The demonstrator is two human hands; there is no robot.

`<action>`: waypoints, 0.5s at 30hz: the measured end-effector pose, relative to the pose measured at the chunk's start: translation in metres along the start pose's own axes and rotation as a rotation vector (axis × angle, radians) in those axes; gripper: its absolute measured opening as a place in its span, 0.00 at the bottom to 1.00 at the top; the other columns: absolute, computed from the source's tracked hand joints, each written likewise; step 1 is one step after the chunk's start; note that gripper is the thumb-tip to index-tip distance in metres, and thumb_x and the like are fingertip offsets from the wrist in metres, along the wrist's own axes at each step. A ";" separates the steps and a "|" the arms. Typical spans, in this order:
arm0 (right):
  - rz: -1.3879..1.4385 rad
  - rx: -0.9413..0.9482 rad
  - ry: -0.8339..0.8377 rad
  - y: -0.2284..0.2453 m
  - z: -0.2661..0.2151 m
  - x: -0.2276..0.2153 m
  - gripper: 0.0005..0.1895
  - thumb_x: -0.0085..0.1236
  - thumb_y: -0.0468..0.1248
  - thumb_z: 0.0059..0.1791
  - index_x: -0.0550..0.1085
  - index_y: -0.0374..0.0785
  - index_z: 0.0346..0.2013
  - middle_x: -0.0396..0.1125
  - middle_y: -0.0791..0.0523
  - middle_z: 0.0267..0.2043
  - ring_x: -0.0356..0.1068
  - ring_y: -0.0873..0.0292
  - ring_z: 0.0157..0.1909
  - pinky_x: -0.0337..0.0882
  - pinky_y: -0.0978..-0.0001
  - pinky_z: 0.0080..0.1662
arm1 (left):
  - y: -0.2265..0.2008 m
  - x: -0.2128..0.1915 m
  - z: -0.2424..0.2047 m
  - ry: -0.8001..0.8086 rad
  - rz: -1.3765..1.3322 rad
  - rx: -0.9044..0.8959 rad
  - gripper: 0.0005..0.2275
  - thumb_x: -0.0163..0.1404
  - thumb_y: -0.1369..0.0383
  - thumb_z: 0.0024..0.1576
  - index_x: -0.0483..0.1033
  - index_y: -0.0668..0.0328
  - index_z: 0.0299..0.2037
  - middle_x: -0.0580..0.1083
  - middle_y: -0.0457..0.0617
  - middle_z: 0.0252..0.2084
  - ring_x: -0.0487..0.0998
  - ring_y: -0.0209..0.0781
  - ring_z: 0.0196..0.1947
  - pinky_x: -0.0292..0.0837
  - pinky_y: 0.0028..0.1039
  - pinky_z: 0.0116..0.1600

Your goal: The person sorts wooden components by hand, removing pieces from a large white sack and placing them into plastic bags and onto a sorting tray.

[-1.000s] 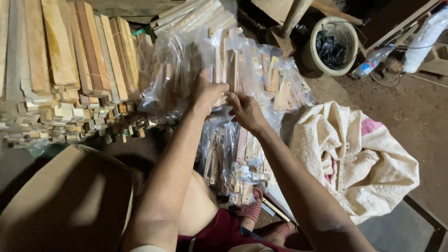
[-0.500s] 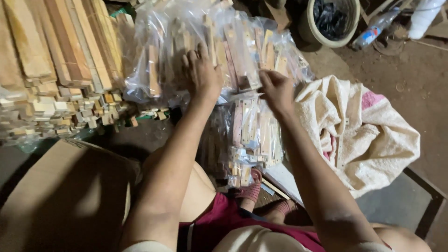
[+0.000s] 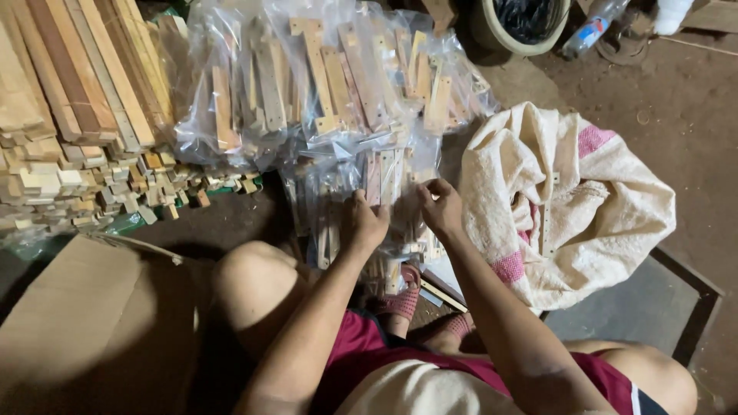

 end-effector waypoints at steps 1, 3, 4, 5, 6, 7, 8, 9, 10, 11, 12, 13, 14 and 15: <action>0.162 -0.062 -0.007 0.011 -0.009 -0.008 0.16 0.60 0.53 0.50 0.78 0.46 0.41 0.75 0.51 0.41 0.76 0.47 0.47 0.74 0.52 0.53 | 0.003 0.005 0.002 0.051 0.001 -0.042 0.23 0.53 0.54 0.53 0.69 0.58 0.54 0.76 0.58 0.46 0.80 0.60 0.49 0.78 0.48 0.47; 0.330 -0.125 -0.017 0.026 -0.024 -0.018 0.14 0.60 0.49 0.53 0.75 0.41 0.38 0.73 0.47 0.39 0.74 0.44 0.44 0.73 0.50 0.53 | 0.002 0.006 0.005 0.100 0.006 -0.078 0.26 0.53 0.52 0.53 0.68 0.57 0.58 0.75 0.58 0.50 0.79 0.59 0.52 0.77 0.48 0.49; 0.450 -0.184 -0.024 0.031 -0.032 -0.020 0.12 0.58 0.45 0.55 0.73 0.39 0.38 0.69 0.50 0.35 0.70 0.50 0.41 0.72 0.55 0.49 | -0.002 0.003 0.002 0.130 0.012 -0.074 0.28 0.53 0.53 0.53 0.66 0.59 0.60 0.73 0.61 0.52 0.77 0.61 0.54 0.76 0.49 0.51; 0.570 -0.242 -0.033 0.035 -0.040 -0.022 0.10 0.55 0.40 0.58 0.71 0.36 0.39 0.66 0.52 0.31 0.65 0.57 0.39 0.71 0.60 0.45 | -0.006 0.001 -0.001 0.159 0.018 -0.070 0.30 0.53 0.54 0.54 0.64 0.61 0.63 0.72 0.63 0.54 0.76 0.63 0.56 0.74 0.50 0.53; 0.571 -0.236 -0.037 0.034 -0.043 -0.025 0.10 0.55 0.40 0.58 0.71 0.36 0.39 0.66 0.52 0.31 0.65 0.57 0.39 0.71 0.60 0.45 | -0.004 0.005 0.002 0.166 0.021 -0.068 0.30 0.53 0.54 0.54 0.64 0.61 0.63 0.72 0.63 0.54 0.76 0.63 0.56 0.74 0.50 0.53; 0.615 -0.245 -0.063 0.034 -0.047 -0.028 0.11 0.53 0.41 0.59 0.70 0.36 0.39 0.63 0.54 0.31 0.63 0.58 0.39 0.69 0.61 0.45 | -0.003 0.008 0.005 0.152 0.072 -0.063 0.30 0.54 0.56 0.54 0.63 0.63 0.64 0.72 0.63 0.55 0.75 0.62 0.57 0.73 0.48 0.55; 0.657 -0.257 -0.086 0.035 -0.049 -0.031 0.12 0.51 0.42 0.60 0.70 0.37 0.38 0.61 0.56 0.31 0.62 0.58 0.40 0.67 0.63 0.44 | -0.002 0.010 0.010 0.135 0.120 -0.058 0.30 0.55 0.58 0.55 0.62 0.64 0.64 0.72 0.64 0.55 0.75 0.62 0.58 0.72 0.46 0.57; 0.656 -0.255 -0.088 0.036 -0.051 -0.032 0.12 0.51 0.42 0.60 0.70 0.37 0.38 0.61 0.56 0.31 0.62 0.58 0.40 0.67 0.63 0.44 | -0.014 0.004 0.001 0.138 0.121 -0.057 0.30 0.55 0.58 0.55 0.62 0.64 0.64 0.72 0.64 0.55 0.75 0.62 0.58 0.72 0.46 0.57; 0.765 -0.252 -0.106 0.035 -0.054 -0.034 0.12 0.51 0.42 0.60 0.69 0.36 0.39 0.63 0.56 0.34 0.64 0.59 0.44 0.70 0.60 0.49 | -0.029 -0.004 -0.009 0.098 0.093 0.014 0.30 0.53 0.56 0.57 0.62 0.64 0.67 0.69 0.68 0.59 0.72 0.66 0.61 0.69 0.51 0.60; 0.875 -0.249 -0.125 0.034 -0.057 -0.037 0.12 0.52 0.42 0.60 0.69 0.35 0.39 0.65 0.56 0.36 0.67 0.59 0.48 0.73 0.57 0.53 | -0.045 -0.012 -0.018 0.057 0.065 0.085 0.30 0.51 0.54 0.60 0.61 0.64 0.69 0.66 0.72 0.64 0.69 0.70 0.63 0.65 0.55 0.64; 0.875 -0.251 -0.126 0.038 -0.060 -0.039 0.12 0.52 0.42 0.60 0.69 0.35 0.39 0.65 0.56 0.36 0.67 0.59 0.48 0.73 0.57 0.53 | -0.051 -0.014 -0.019 0.056 0.065 0.087 0.30 0.51 0.54 0.60 0.61 0.64 0.69 0.66 0.72 0.64 0.69 0.70 0.63 0.65 0.55 0.64; 0.921 -0.263 -0.130 0.042 -0.064 -0.042 0.13 0.51 0.41 0.60 0.68 0.33 0.39 0.65 0.54 0.37 0.68 0.58 0.50 0.73 0.52 0.55 | -0.062 -0.015 -0.022 0.072 -0.046 0.188 0.30 0.51 0.53 0.59 0.64 0.66 0.66 0.71 0.70 0.57 0.73 0.69 0.59 0.70 0.55 0.59; 0.966 -0.276 -0.137 0.046 -0.067 -0.046 0.14 0.50 0.41 0.61 0.68 0.31 0.39 0.66 0.52 0.37 0.69 0.56 0.52 0.73 0.47 0.56 | -0.073 -0.017 -0.024 0.091 -0.159 0.291 0.30 0.52 0.51 0.58 0.67 0.68 0.63 0.76 0.69 0.51 0.77 0.68 0.55 0.74 0.54 0.55; 0.966 -0.278 -0.142 0.054 -0.076 -0.053 0.14 0.50 0.41 0.61 0.68 0.31 0.39 0.66 0.52 0.37 0.69 0.56 0.52 0.73 0.47 0.56 | -0.064 0.004 -0.018 0.092 -0.160 0.297 0.30 0.52 0.51 0.58 0.67 0.68 0.63 0.76 0.69 0.51 0.77 0.68 0.55 0.74 0.54 0.55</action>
Point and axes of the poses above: each hand's wrist, its own z-axis towards the middle knuckle, its own x-axis out of the palm, y = z × x, the point moved 4 cm from there along z, towards the middle knuckle
